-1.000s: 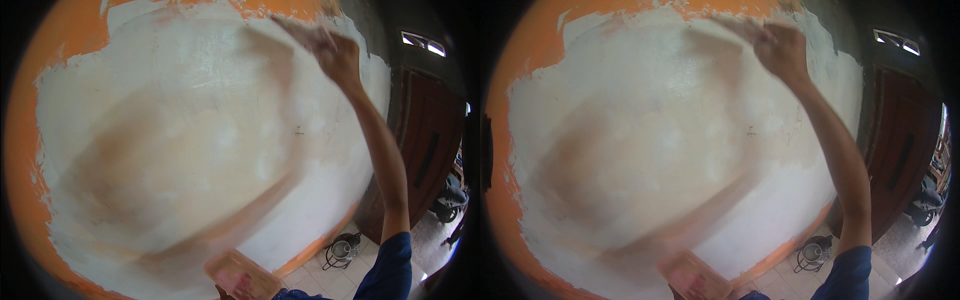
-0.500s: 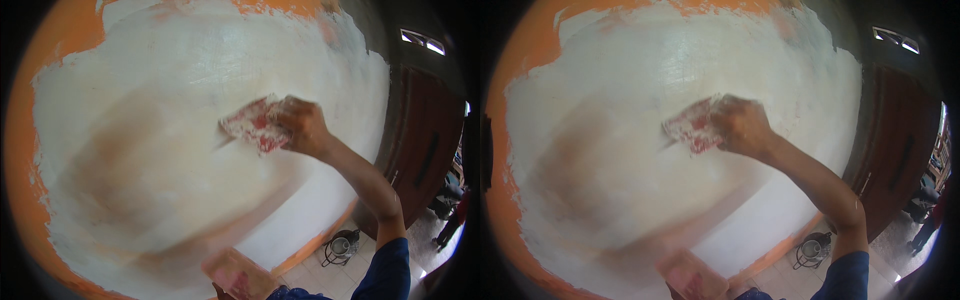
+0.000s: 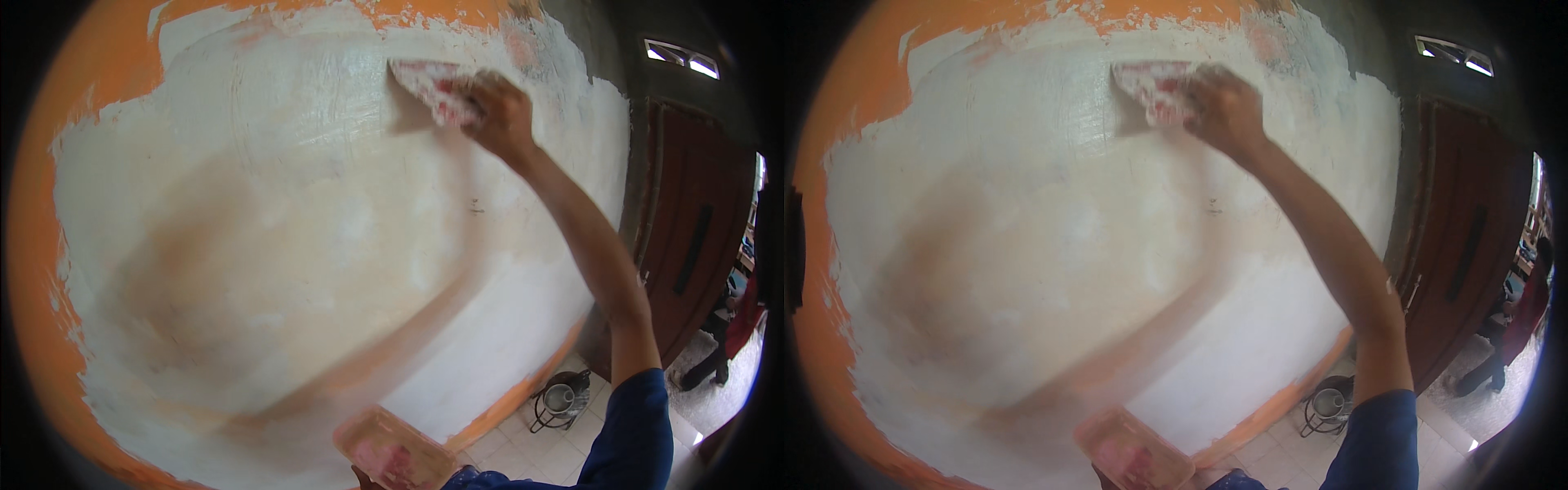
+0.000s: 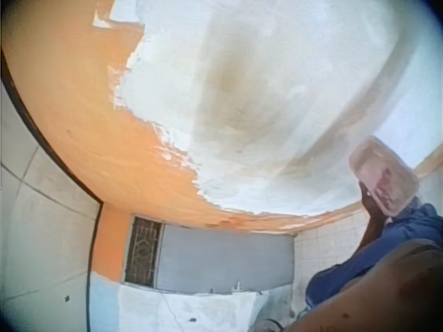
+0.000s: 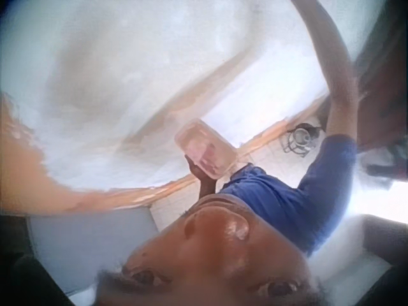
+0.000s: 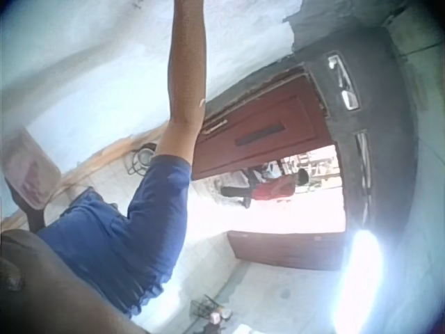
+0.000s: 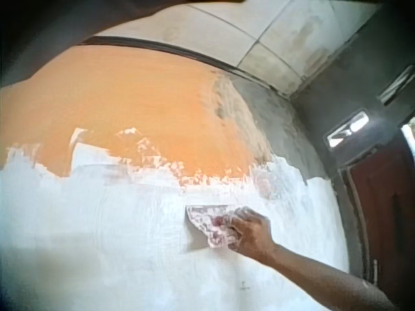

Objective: The person applies a white substance to a wall using a putty knife, spreading it over an orange-painted area. They repeatedly scoop the material from a container and smooth it across the wall surface.

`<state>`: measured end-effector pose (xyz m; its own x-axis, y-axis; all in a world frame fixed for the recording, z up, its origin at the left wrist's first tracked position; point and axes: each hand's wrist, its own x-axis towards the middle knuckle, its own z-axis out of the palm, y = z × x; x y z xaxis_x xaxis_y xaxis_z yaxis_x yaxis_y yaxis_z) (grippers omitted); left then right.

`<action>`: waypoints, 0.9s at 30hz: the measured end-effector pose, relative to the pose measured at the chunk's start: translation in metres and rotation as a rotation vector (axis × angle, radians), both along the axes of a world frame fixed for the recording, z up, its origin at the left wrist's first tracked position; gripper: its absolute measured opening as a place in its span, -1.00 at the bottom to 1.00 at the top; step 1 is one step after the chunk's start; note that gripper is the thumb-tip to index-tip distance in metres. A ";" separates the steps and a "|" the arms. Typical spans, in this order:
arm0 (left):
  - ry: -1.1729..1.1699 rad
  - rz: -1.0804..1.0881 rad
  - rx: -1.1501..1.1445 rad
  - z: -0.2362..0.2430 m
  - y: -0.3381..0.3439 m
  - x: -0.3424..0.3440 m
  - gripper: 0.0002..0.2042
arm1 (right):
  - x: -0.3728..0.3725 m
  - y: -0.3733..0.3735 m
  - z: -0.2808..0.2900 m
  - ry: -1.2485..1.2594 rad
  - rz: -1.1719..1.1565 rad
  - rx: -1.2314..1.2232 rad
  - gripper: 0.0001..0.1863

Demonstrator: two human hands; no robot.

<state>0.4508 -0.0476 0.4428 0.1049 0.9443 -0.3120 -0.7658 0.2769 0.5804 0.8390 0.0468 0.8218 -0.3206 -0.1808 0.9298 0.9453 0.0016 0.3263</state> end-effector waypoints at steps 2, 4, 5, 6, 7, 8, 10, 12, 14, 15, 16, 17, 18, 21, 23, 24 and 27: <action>-0.009 0.012 0.031 0.010 -0.002 -0.001 -0.40 | -0.007 0.004 -0.030 -0.037 0.055 -0.032 -0.63; -0.033 0.013 0.036 0.020 -0.002 -0.001 -0.40 | 0.002 0.010 -0.070 -0.083 0.091 -0.115 -0.63; -0.051 0.010 0.031 0.023 -0.001 -0.002 -0.41 | 0.004 0.008 -0.089 -0.102 0.111 -0.173 -0.62; -0.069 0.007 0.025 0.026 -0.001 -0.003 -0.41 | -0.003 0.000 -0.104 -0.101 0.115 -0.201 -0.62; -0.042 0.008 0.021 0.029 -0.001 -0.003 -0.42 | -0.010 -0.008 -0.118 -0.099 0.117 -0.230 -0.62; -0.017 0.008 0.025 0.034 -0.001 -0.002 -0.42 | -0.012 -0.013 -0.125 -0.096 0.117 -0.262 -0.64; 0.006 0.006 0.019 0.035 -0.002 -0.002 -0.43 | -0.010 -0.029 -0.126 -0.058 0.159 -0.382 -0.65; 0.001 0.002 0.012 0.033 -0.003 -0.001 -0.44 | -0.004 -0.037 -0.112 0.030 0.260 -0.389 -0.71; -0.008 -0.012 0.037 0.027 -0.003 -0.001 -0.44 | 0.009 -0.045 -0.082 0.297 0.265 -0.346 -0.75; -0.013 -0.021 0.045 0.027 -0.004 0.000 -0.44 | 0.013 -0.044 -0.058 0.305 0.255 -0.228 -0.80; -0.011 -0.015 0.041 0.029 -0.005 0.002 -0.44 | 0.011 -0.046 -0.032 0.382 0.162 -0.127 -0.87; -0.008 -0.007 0.036 0.037 -0.007 0.005 -0.44 | 0.012 -0.042 -0.009 0.416 0.068 -0.014 -0.90; -0.004 -0.007 0.031 0.041 -0.009 0.006 -0.44 | 0.012 -0.038 0.015 0.444 0.007 0.067 -0.89; -0.052 -0.043 0.028 0.026 -0.006 0.001 -0.44 | 0.021 -0.028 0.041 0.376 -0.063 -0.027 -0.87; -0.004 0.012 0.052 0.016 -0.003 0.001 -0.43 | 0.034 -0.011 0.025 0.202 -0.078 -0.025 -0.85; 0.009 0.050 0.060 0.015 -0.003 0.003 -0.43 | 0.030 -0.008 0.011 0.246 -0.048 -0.092 -0.85; -0.221 0.003 0.238 0.029 -0.006 0.006 -0.40 | 0.018 -0.017 -0.037 0.024 -0.064 -0.247 -0.50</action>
<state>0.4565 -0.0537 0.4722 0.1425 0.9884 -0.0525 -0.8813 0.1508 0.4479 0.8569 0.0293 0.7847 -0.3018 0.0726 0.9506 0.9534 0.0188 0.3012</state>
